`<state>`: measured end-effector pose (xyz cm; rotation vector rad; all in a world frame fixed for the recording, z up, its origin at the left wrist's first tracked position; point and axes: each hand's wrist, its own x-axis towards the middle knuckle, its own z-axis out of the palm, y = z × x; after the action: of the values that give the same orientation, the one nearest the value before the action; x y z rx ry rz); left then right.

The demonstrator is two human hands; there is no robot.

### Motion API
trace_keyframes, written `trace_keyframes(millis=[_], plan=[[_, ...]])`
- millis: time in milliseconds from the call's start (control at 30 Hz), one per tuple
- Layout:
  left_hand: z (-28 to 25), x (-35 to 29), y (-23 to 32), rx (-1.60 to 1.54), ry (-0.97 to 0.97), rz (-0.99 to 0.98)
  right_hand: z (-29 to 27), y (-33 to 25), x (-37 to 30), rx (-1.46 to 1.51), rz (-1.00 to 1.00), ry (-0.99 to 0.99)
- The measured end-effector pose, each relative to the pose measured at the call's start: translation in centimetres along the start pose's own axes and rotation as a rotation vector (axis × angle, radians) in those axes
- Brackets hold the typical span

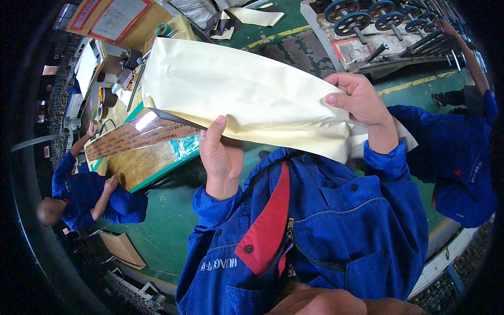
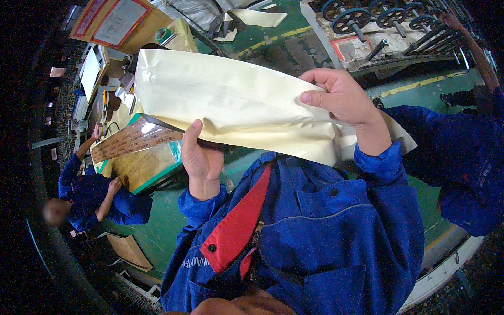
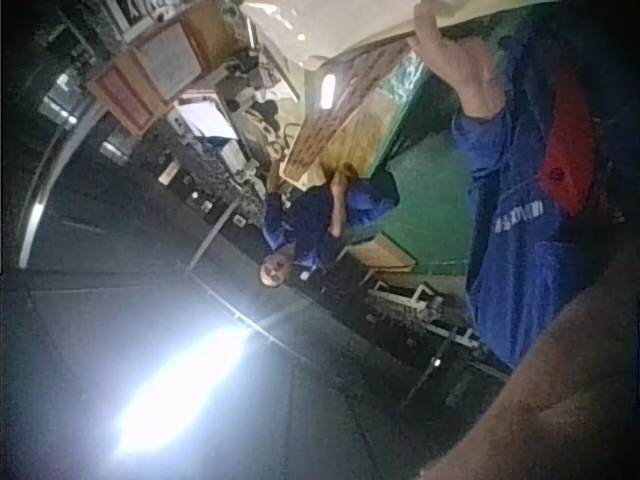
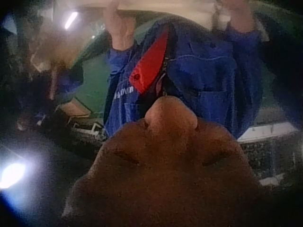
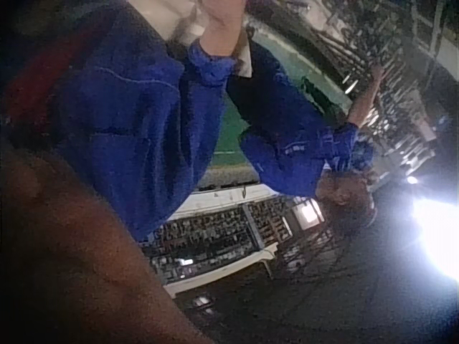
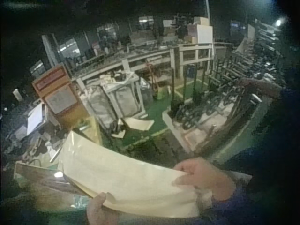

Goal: The person folds a large sheet of light-colored material, then walks to a machine and uses a small metal tool to adjust components on the machine's rollers and guides. The person repeatedly inserts and removes the tool while making small adjustments.

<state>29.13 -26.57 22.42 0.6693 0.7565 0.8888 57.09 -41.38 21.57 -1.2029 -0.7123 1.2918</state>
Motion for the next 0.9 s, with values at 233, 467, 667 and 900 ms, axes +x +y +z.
trace_keyframes(millis=[233, 467, 667, 900], plan=[[0.6, -0.3, 0.3, -0.031, -0.003, -0.012, -0.2, 0.4, -0.1, -0.006, -0.005, 0.014], [0.9, -0.6, 0.4, -0.039, 0.003, -0.001, -0.3, 0.8, -0.2, 0.054, -0.021, -0.030], [0.7, -0.7, 0.4, -0.047, -0.009, -0.001, -0.3, 1.1, -0.1, 0.126, -0.032, -0.047], [0.7, -0.9, 0.5, -0.046, -0.011, 0.004, 0.0, 1.2, -0.1, 0.055, -0.051, 0.006]])
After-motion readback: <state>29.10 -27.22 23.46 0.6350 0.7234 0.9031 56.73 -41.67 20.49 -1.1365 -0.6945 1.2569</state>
